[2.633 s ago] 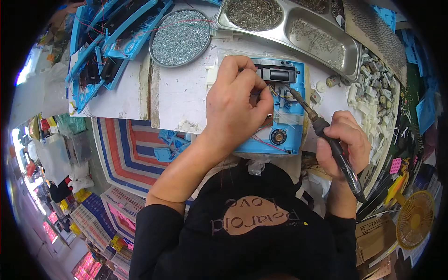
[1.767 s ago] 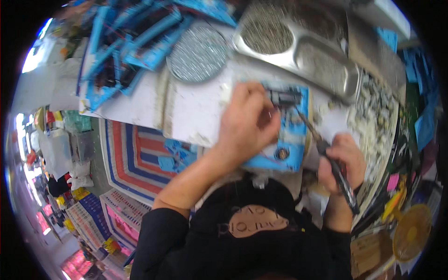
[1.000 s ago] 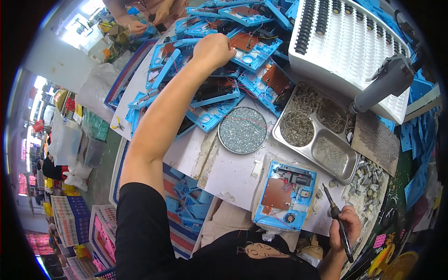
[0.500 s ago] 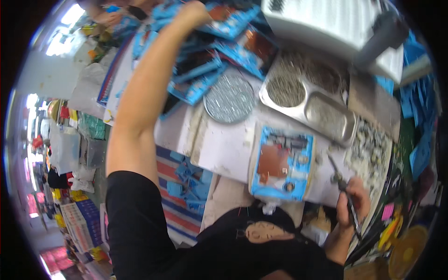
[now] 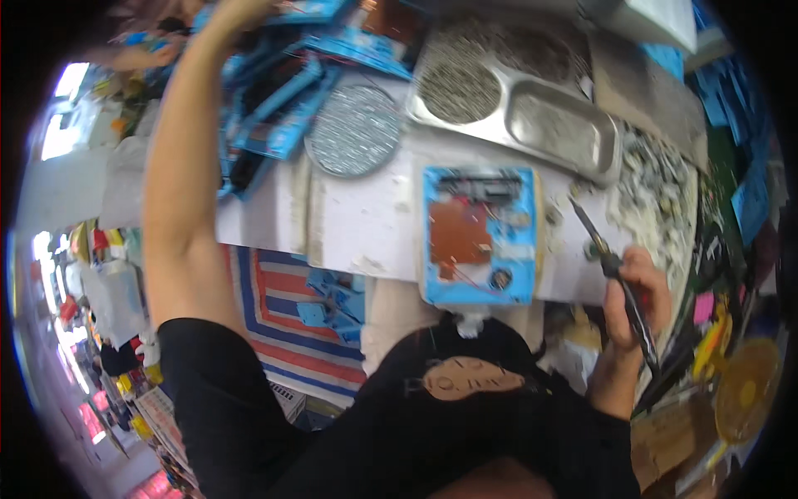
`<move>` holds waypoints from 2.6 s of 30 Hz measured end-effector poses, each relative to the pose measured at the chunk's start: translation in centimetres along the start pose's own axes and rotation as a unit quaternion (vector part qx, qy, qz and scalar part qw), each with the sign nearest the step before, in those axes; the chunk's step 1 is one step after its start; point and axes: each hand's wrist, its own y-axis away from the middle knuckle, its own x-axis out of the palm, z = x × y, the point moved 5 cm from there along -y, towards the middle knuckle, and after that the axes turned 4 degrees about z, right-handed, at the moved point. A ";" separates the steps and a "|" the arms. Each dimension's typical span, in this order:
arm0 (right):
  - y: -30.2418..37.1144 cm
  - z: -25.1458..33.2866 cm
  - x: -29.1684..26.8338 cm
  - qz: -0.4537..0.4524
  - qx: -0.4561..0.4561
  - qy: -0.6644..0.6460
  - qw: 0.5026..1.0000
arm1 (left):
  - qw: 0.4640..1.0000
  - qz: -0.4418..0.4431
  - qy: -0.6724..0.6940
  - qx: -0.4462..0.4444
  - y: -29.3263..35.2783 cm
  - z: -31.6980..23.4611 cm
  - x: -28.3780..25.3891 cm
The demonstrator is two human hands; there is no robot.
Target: The recorder assembles a blue electronic device, soldering internal wires, fitting the plastic casing, and securing it with an electric screwdriver.
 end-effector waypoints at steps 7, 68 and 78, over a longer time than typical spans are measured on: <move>-0.7 -0.3 1.1 -0.015 0.011 -0.037 0.999 | 0.973 -0.026 0.160 0.164 -5.5 2.4 3.7; -0.8 0.1 -1.4 -0.011 -0.048 -0.013 0.999 | 0.757 0.449 0.375 0.291 18.1 -29.2 10.8; -0.4 -0.9 -1.1 -0.036 0.004 0.005 0.999 | 0.930 0.040 0.281 0.233 10.0 -5.4 -0.6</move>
